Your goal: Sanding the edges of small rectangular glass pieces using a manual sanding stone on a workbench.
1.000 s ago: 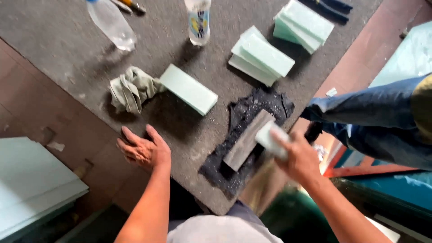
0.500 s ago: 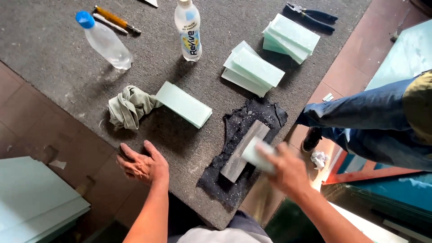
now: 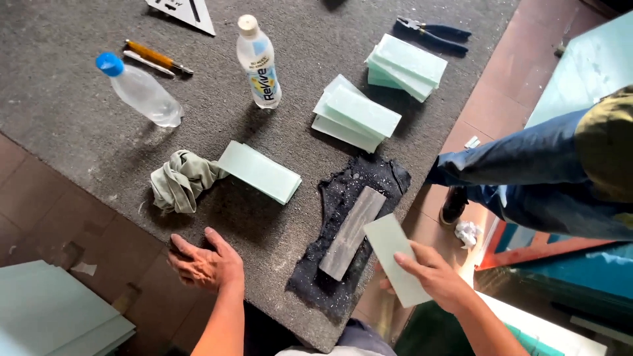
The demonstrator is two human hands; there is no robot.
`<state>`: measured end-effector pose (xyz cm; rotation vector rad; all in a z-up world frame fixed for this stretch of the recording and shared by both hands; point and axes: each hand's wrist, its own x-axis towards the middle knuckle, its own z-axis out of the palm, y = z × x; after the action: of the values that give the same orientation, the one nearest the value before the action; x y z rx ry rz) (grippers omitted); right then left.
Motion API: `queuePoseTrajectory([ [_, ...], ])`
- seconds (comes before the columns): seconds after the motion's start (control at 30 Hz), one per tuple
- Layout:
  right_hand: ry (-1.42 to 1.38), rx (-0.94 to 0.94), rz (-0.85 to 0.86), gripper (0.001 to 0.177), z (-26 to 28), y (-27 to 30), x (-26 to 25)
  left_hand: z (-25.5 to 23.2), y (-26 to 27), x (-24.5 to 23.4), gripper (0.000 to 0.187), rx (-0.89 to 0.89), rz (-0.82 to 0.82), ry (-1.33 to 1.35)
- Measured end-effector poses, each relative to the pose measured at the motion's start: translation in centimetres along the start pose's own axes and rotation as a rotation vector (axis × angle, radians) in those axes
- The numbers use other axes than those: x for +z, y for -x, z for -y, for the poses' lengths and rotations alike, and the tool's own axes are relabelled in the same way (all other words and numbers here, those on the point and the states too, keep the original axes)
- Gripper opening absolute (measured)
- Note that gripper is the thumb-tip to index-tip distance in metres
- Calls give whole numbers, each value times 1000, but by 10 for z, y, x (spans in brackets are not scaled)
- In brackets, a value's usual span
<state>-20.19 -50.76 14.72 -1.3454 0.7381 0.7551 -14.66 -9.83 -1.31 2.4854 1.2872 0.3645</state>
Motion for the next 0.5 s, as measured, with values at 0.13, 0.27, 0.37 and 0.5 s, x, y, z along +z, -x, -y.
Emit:
queuePoseTrajectory([
  [0.13, 104, 56, 180, 47, -4, -5, 14, 3, -1, -2, 77, 12, -12, -33],
  [0.27, 606, -15, 81, 47, -11, -16, 17, 0, 1, -4, 77, 1, -6, -22],
  [0.37, 721, -187, 89, 57, -25, -25, 15, 2, 2, -7, 79, 11, -2, -21],
  [0.5, 1219, -310, -135, 119, -34, -19, 36, 9, -5, -5, 74, 97, -112, -9],
])
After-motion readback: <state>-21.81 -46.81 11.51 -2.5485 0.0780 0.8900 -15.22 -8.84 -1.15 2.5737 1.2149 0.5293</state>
